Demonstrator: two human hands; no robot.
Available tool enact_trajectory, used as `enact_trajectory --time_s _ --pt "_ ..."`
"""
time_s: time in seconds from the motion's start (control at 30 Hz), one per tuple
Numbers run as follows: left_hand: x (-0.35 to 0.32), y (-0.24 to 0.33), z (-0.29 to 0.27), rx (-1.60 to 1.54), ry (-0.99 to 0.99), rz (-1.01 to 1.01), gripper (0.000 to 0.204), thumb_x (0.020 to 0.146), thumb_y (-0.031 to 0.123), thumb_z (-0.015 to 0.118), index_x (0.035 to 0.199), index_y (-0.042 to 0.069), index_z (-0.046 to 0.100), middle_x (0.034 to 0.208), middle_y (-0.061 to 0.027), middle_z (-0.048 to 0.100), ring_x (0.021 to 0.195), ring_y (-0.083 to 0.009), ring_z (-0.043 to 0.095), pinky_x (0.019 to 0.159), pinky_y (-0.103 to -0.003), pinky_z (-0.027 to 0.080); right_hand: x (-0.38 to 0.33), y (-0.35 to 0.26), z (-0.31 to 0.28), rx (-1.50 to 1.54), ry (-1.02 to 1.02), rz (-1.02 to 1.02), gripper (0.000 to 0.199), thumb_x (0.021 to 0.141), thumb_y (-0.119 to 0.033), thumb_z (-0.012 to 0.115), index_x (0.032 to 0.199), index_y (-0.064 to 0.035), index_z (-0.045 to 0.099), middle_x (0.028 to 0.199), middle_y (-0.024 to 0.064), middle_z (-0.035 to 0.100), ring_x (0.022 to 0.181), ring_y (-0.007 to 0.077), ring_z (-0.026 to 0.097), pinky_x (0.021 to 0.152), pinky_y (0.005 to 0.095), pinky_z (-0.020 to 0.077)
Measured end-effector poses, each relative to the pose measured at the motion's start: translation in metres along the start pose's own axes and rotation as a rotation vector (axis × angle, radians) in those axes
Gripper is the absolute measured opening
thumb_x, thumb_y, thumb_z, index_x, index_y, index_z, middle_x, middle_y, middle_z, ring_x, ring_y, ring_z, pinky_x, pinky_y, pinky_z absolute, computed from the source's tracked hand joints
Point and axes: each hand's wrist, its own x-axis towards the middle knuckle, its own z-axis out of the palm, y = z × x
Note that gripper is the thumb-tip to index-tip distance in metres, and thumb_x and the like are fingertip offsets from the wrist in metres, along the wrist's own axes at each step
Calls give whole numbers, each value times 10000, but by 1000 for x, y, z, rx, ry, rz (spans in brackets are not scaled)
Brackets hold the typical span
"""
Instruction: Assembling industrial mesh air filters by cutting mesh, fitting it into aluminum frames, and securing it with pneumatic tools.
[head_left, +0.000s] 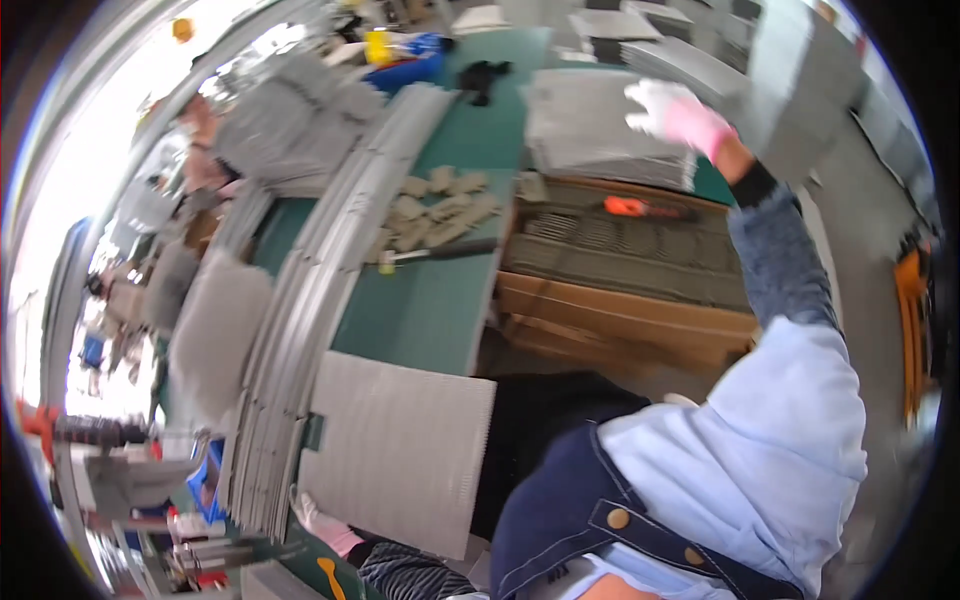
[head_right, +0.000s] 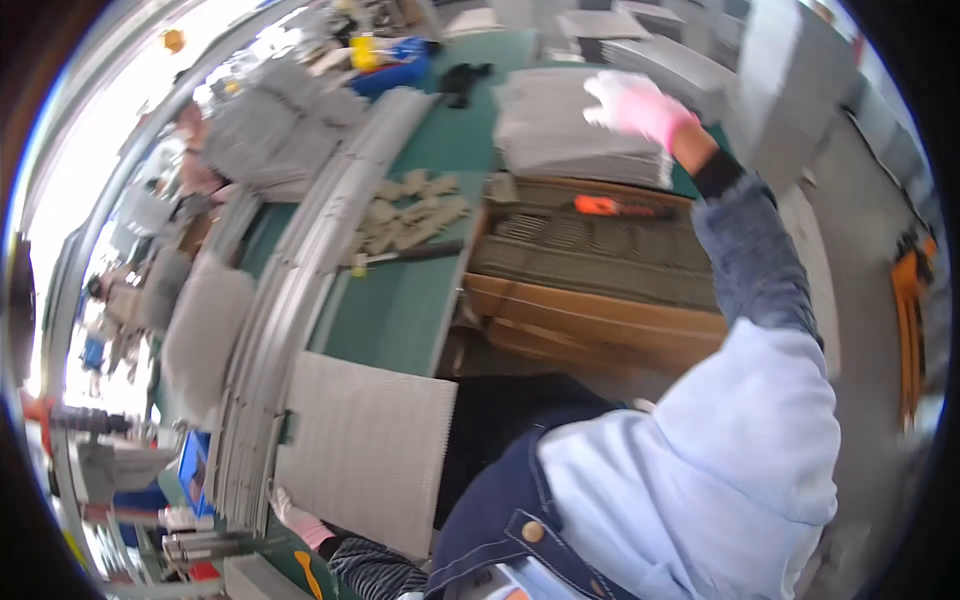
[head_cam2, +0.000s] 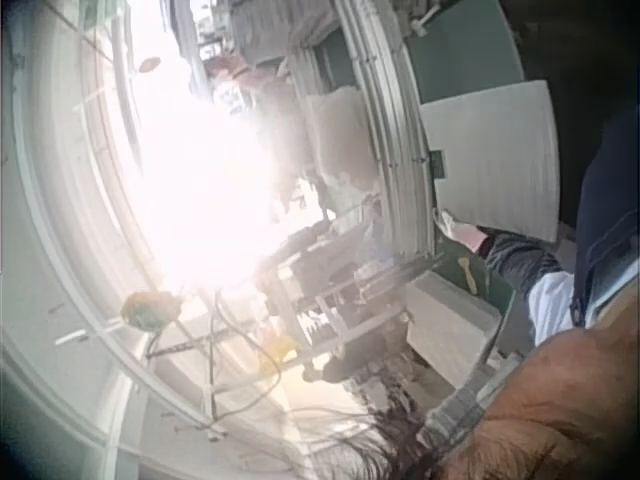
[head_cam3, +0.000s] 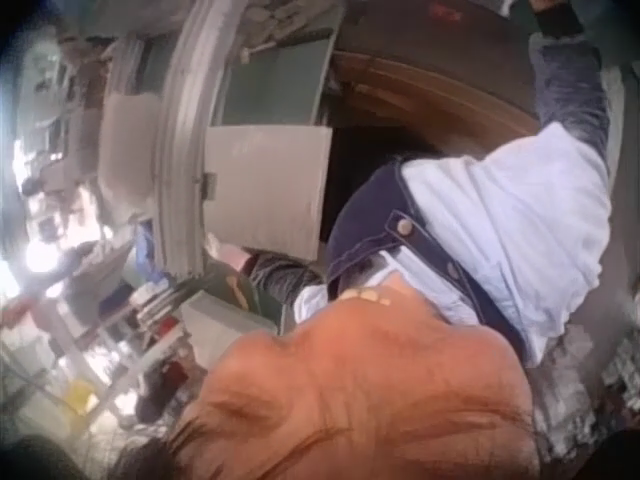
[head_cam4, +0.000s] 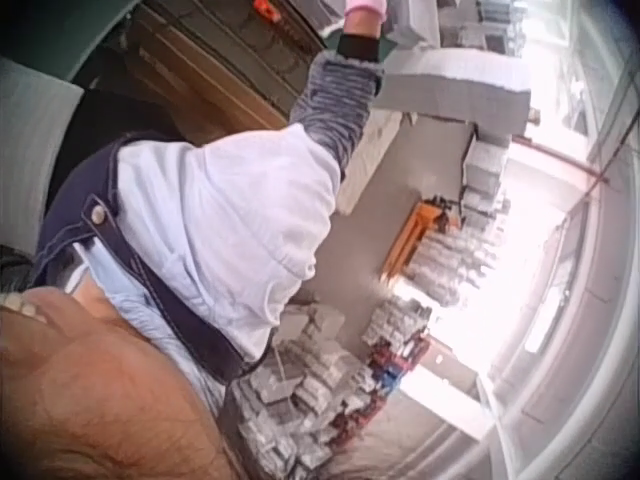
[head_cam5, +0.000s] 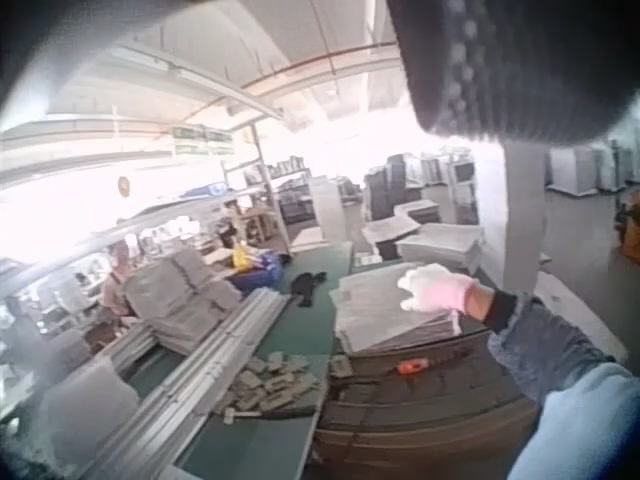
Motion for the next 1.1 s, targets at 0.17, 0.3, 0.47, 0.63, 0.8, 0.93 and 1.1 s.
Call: enact_trajectory --time_s 0.17,0.3,0.47,0.63,0.8,0.93,1.1 --pt "-3 -10 9 -22 -10 -61 417 948 203 472 1318 14 507 1293 -154 528 1165 -271 517 1009 -384 397 2 64 11 5 -216 27 743 790 -375 688 1396 -59 398 1365 235 458 1268 384 433 1044 423 376" --pt "-19 -10 20 176 20 62 392 945 159 500 1295 -16 518 1275 -131 545 1184 -230 502 1035 -346 365 2 47 59 100 -312 -34 1042 675 -314 783 1514 -175 180 1538 226 193 1408 393 225 1134 452 266" --pt "-17 -2 18 -169 82 -57 340 930 116 558 1250 4 560 1188 -62 599 1089 -158 540 989 -292 389 19 31 123 -129 -235 29 1082 618 -263 828 1496 -172 202 1496 181 266 1382 365 267 1098 491 297" --pt "-19 4 11 -171 121 -35 319 928 101 555 1235 16 570 1165 -45 608 1049 -146 552 968 -272 399 46 48 130 28 -129 -65 777 716 -179 759 1403 -118 403 1405 195 422 1288 345 423 1060 419 368" --pt "-21 -1 23 -286 81 -48 266 906 72 576 1163 11 605 1131 -33 619 1030 -114 559 956 -255 407 99 146 94 311 676 139 292 894 -157 576 1163 -70 651 1095 179 658 996 303 649 845 387 496" --pt "-21 -22 3 -318 126 -41 262 902 66 583 1158 18 609 1115 -23 626 1022 -109 563 956 -255 410 117 154 65 293 887 44 311 949 -205 531 1206 -56 622 1087 148 676 921 224 661 848 355 493" --pt "-13 -20 7 -188 158 3 251 934 117 568 1161 19 617 1125 -20 629 1036 -109 549 963 -257 396 99 94 22 447 954 -105 336 964 -259 526 1161 -6 628 1049 150 679 901 213 640 851 330 478"
